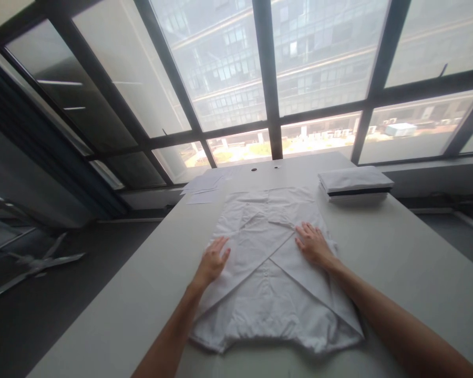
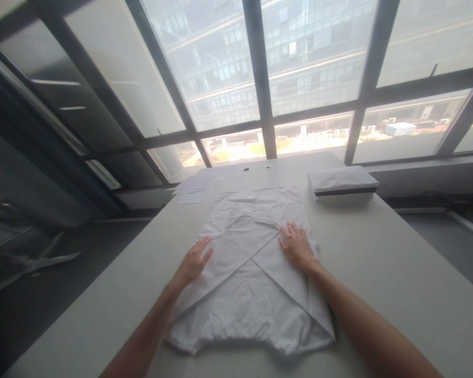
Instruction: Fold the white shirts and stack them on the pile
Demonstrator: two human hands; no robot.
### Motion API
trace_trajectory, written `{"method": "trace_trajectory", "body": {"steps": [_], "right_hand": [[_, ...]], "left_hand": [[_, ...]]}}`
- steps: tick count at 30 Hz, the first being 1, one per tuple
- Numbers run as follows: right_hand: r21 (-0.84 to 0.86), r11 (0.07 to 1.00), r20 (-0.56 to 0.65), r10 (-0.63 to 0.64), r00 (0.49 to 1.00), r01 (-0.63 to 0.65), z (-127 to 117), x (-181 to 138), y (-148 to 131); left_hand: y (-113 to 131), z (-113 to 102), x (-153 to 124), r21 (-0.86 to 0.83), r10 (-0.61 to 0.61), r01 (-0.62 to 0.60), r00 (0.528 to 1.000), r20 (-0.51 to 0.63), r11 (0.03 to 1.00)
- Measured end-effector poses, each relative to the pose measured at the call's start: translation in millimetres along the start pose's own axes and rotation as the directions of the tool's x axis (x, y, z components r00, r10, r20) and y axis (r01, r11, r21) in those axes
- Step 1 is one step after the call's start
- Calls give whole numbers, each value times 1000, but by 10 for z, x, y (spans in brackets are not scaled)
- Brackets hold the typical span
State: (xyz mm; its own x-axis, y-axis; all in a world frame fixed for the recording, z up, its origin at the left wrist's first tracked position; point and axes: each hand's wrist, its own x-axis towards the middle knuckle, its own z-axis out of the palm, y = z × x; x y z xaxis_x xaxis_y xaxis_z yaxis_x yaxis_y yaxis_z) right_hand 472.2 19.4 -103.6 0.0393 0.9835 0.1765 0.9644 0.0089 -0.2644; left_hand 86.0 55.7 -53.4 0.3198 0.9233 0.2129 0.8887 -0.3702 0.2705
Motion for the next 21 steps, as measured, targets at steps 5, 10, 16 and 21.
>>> {"method": "trace_trajectory", "body": {"steps": [5, 10, 16, 21], "right_hand": [[8, 1000, -1, 3, 1000, -3, -14, -7, -3], [12, 1000, 1, 4, 1000, -4, 2, -9, 10], [61, 997, -87, -48, 995, 53, -46, -43, -36], [64, 995, 15, -83, 996, 82, -68, -110, -131]], "left_hand": [[169, 340, -17, 225, -60, 37, 993, 97, 974], [145, 315, -46, 241, -59, 33, 993, 100, 970], [175, 305, -52, 213, -49, 29, 995, 88, 977], [195, 301, -76, 201, -19, 1, 996, 88, 980]]}}
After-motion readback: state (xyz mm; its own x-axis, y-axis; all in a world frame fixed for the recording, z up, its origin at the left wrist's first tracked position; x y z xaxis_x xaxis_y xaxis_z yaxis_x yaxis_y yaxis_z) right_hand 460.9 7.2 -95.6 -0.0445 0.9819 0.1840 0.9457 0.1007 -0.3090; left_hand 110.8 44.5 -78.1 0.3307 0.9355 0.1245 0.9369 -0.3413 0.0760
